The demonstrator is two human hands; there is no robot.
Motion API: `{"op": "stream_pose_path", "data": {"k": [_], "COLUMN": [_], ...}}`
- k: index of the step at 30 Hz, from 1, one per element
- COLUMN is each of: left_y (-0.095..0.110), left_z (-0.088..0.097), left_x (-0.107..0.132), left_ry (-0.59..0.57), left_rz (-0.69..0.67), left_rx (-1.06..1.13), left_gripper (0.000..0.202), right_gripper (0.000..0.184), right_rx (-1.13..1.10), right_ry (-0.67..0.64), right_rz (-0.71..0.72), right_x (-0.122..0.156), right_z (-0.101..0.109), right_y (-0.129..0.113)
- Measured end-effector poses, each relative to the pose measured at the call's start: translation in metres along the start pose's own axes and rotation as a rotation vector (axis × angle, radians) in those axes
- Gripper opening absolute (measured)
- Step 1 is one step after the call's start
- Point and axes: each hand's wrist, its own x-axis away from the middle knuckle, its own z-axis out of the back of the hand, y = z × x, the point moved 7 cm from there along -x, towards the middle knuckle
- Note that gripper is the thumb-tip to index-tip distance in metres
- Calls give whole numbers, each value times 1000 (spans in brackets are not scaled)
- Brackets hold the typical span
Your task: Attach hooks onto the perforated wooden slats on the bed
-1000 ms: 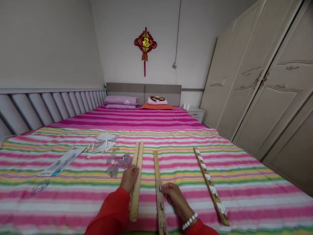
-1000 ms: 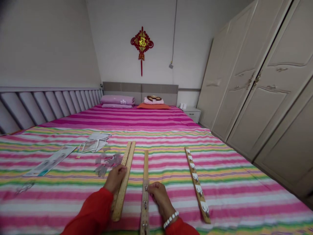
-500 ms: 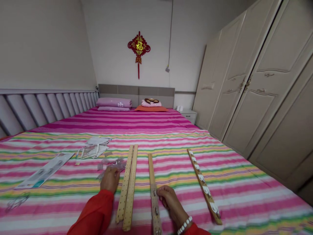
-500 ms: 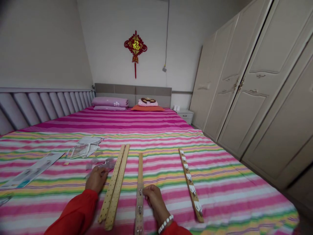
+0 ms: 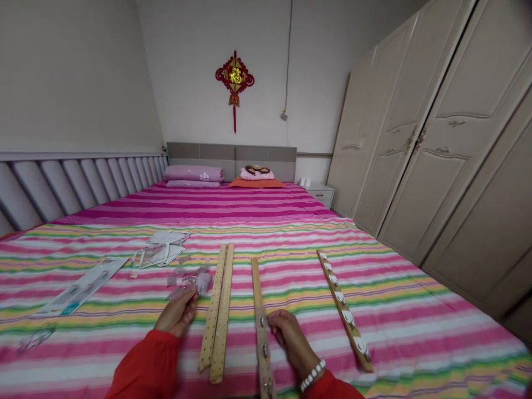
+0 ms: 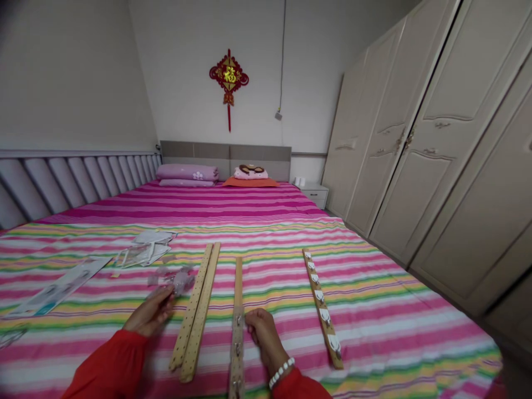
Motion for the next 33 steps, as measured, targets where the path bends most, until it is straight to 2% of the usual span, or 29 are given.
{"op": "stream_pose_path", "data": {"k": [4, 7, 10, 13, 17, 21, 27, 33], "left_y": [-18, -36, -56, -75, -96, -107, -100, -88], "left_z": [-23, -40, -52, -62, -74, -79, -86, -102], "left_x": [30, 48, 59, 64, 67, 67, 54, 30], "left_ry": [-53, -117, -136, -136, -193, -239, -312, -359], "left_rz": [151, 230, 269, 270, 243, 192, 0, -201], "left_rx": [100, 160, 182, 150, 85, 31, -199, -460], "left_gripper": [18, 17, 15, 15, 13, 26, 37, 34], "right_gripper": [12, 18, 23, 24, 31, 33, 27, 23], "right_rx": [-49, -102, -154, -135, -68, -83, -78, -7], "right_ry": [-29, 2, 51, -12, -125, -131, -62, 4], "right_rz": [19, 38, 101, 172, 161, 150, 162, 149], "right_x": [0, 4, 8, 12, 13, 10, 1, -16], "right_z": [1, 4, 4, -10, -31, -35, -28, -20], "right_y": [-3, -9, -20, -34, -41, -41, -47, -47]}}
